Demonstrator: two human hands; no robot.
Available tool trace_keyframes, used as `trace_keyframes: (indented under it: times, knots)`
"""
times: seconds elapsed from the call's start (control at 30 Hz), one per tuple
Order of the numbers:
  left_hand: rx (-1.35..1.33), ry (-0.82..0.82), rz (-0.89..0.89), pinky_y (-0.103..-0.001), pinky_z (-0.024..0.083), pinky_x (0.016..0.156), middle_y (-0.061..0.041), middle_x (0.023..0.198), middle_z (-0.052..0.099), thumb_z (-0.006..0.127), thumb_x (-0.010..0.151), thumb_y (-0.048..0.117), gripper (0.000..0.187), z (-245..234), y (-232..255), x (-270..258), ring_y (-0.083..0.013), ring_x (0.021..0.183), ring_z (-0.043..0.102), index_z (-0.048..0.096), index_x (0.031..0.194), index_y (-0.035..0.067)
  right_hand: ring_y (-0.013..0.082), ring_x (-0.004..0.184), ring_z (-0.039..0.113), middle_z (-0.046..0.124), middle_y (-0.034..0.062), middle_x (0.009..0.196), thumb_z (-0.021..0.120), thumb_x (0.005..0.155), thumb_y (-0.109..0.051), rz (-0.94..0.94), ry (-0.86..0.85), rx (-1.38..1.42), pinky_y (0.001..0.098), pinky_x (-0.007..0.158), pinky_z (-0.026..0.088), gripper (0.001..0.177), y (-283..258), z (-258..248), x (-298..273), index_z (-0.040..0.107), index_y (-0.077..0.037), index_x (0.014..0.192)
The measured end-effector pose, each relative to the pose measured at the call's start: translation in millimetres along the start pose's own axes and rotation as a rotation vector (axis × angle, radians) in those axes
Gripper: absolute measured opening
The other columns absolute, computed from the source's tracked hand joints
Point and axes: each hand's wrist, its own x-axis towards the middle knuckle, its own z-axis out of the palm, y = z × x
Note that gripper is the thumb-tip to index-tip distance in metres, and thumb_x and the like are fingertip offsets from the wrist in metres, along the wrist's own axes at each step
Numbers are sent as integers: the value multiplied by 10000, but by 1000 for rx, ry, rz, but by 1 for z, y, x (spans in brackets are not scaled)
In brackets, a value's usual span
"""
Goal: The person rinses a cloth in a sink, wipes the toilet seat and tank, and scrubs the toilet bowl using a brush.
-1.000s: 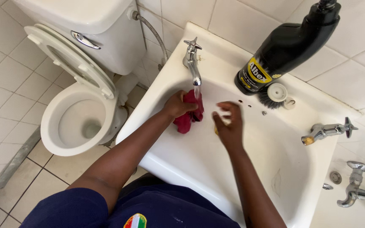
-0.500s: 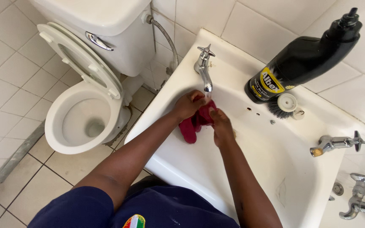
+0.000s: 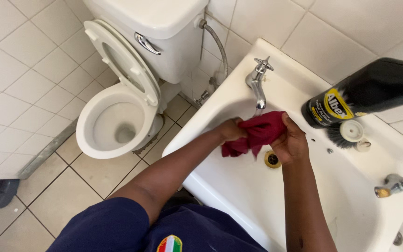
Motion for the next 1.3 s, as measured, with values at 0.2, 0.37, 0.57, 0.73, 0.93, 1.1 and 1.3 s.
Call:
trace_keyframes:
  times: [0.2,0.37,0.57,0.73,0.93,1.1,1.3]
  knots:
    - [-178,195,82,-337,588,834,-156,1156,729,811,760,118,548,-5,11,17,-205,984,682,641,1276,47,268,1248,649,691,111,1318,674,960,-295,78,248,68,458,1105,527,475,39,-56,25,558,-52,1351]
    - [-368,166,171,-362,617,863,-123,1152,721,840,727,167,605,6,26,17,-234,1014,718,609,1275,61,336,1261,508,496,94,1378,624,904,-573,283,546,-190,590,1088,461,675,68,-14,19,452,-227,1457]
    - [-114,297,324,-374,572,964,-143,1245,612,820,768,200,633,35,21,-6,-248,1138,638,593,1345,69,288,1162,570,602,97,1313,611,784,-780,274,259,119,491,959,482,849,65,19,13,524,-211,1408]
    - [465,506,467,-442,478,976,-152,1247,529,844,841,260,623,38,25,-35,-332,1170,502,556,1360,72,279,1191,631,631,112,1300,680,832,-642,223,350,141,473,941,578,733,76,11,21,558,-159,1370]
    - [618,830,926,-443,528,891,-151,1187,548,763,925,218,421,-3,77,-55,-335,1085,598,559,1247,38,243,1138,665,662,60,1240,704,852,-386,167,490,-52,436,877,628,514,70,14,18,574,-200,1313]
    - [940,894,996,-446,518,705,-169,1110,545,798,918,336,446,-24,154,-37,-335,947,597,588,1124,0,255,1080,694,697,99,1188,698,843,-251,132,446,-101,451,863,642,444,75,14,14,615,-139,1264]
    - [1410,917,590,-419,516,633,-93,899,603,795,829,378,329,-26,182,1,-255,814,642,716,802,59,270,979,701,693,73,1127,683,761,-243,194,407,29,489,810,614,490,75,7,2,575,-185,1235]
